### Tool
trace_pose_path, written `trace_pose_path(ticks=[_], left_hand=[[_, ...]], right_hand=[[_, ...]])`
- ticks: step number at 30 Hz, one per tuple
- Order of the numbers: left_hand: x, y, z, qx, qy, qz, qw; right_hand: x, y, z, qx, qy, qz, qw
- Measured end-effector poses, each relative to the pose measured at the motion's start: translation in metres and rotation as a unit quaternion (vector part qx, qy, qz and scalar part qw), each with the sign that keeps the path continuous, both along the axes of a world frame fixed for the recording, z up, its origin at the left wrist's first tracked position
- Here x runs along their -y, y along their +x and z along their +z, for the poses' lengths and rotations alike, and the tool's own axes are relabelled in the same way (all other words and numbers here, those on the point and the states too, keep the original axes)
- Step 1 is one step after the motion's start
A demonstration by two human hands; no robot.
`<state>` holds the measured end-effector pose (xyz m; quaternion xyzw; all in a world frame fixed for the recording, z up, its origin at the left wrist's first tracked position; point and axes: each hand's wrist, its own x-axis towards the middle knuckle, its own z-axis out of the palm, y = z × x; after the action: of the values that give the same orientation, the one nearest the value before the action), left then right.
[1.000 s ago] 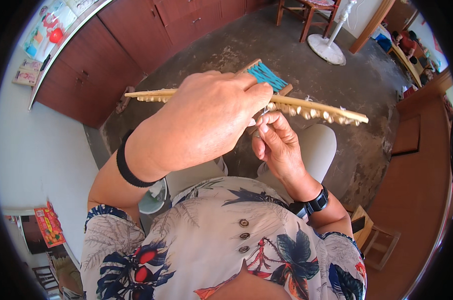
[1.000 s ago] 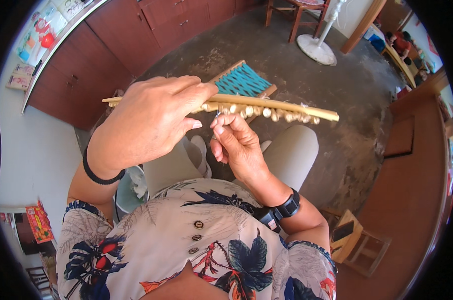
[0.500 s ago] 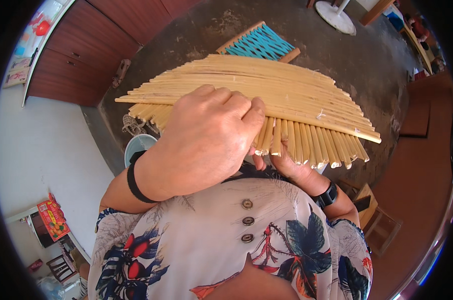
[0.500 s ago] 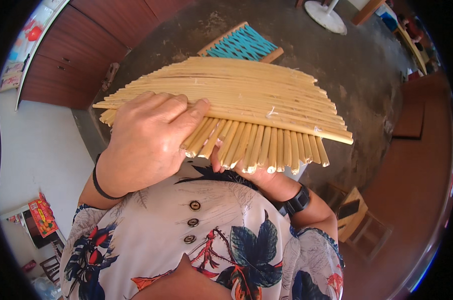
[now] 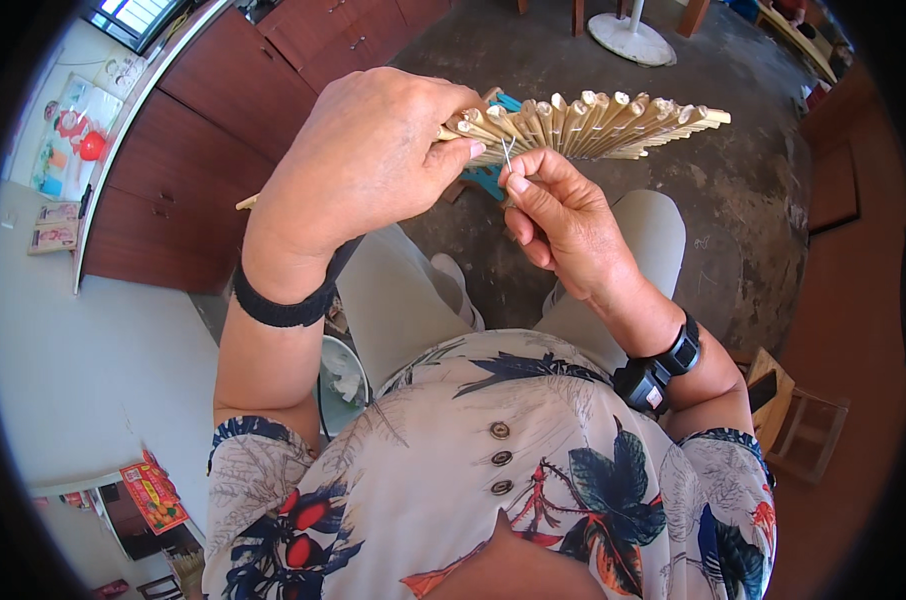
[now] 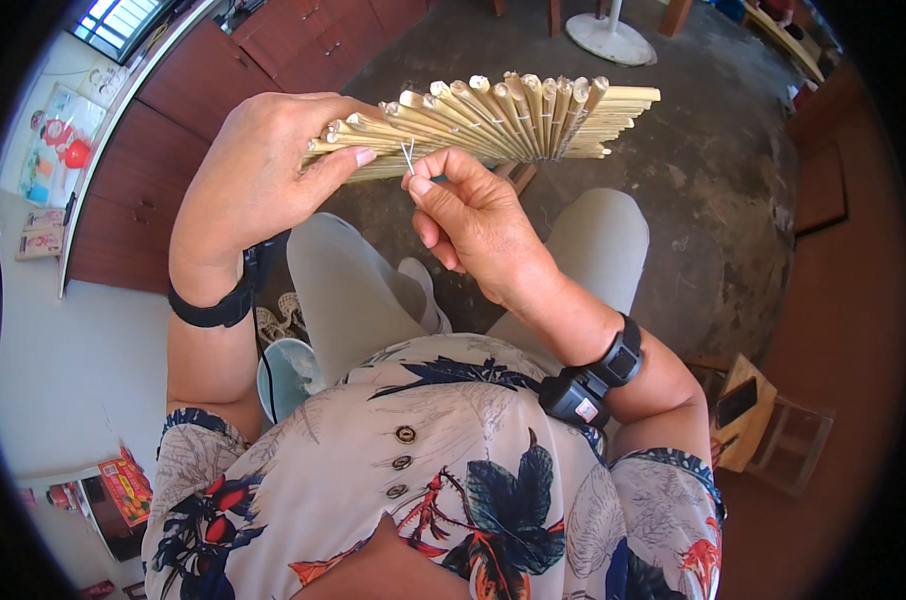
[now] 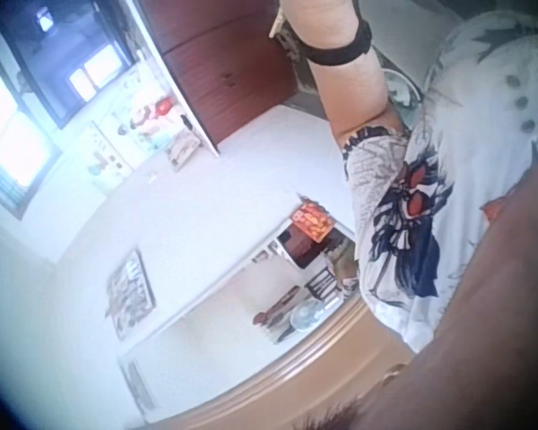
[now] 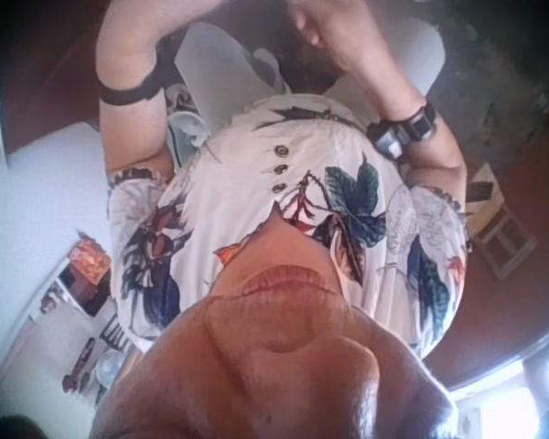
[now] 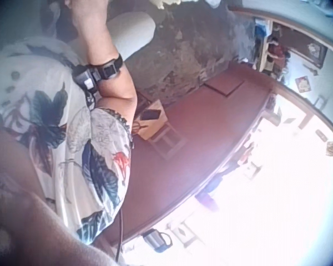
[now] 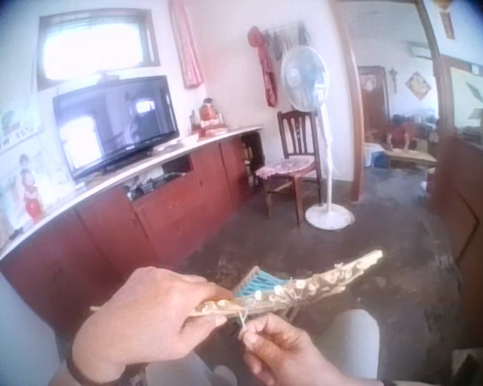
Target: Weaving or sewing together bamboo reeds with thread and a needle to create a mat.
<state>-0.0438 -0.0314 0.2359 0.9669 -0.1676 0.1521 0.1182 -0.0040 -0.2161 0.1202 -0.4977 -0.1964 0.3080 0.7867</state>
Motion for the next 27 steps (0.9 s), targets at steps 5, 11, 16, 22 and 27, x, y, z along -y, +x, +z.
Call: trace_pose_path(ticks=[5,11,16,22,27], left_hand=[[0.004,-0.003,-0.008,0.024,0.019,0.009,0.999],[0.018,-0.033,-0.03,0.061,0.039,-0.001,0.997],[0.016,-0.031,-0.027,0.052,0.025,-0.005,0.998],[-0.009,0.028,0.006,0.018,-0.001,-0.042,0.999],[-0.015,0.049,0.019,-0.017,-0.021,-0.024,0.999]], right_hand=[[0.0,-0.008,-0.005,-0.032,0.029,0.005,0.999],[0.009,-0.031,-0.023,-0.1,0.056,0.04,0.993],[0.014,-0.033,-0.014,-0.102,0.048,0.015,0.994],[-0.001,0.015,0.016,0.025,0.014,-0.05,0.998],[-0.018,0.029,0.023,0.043,0.03,-0.079,0.996]])
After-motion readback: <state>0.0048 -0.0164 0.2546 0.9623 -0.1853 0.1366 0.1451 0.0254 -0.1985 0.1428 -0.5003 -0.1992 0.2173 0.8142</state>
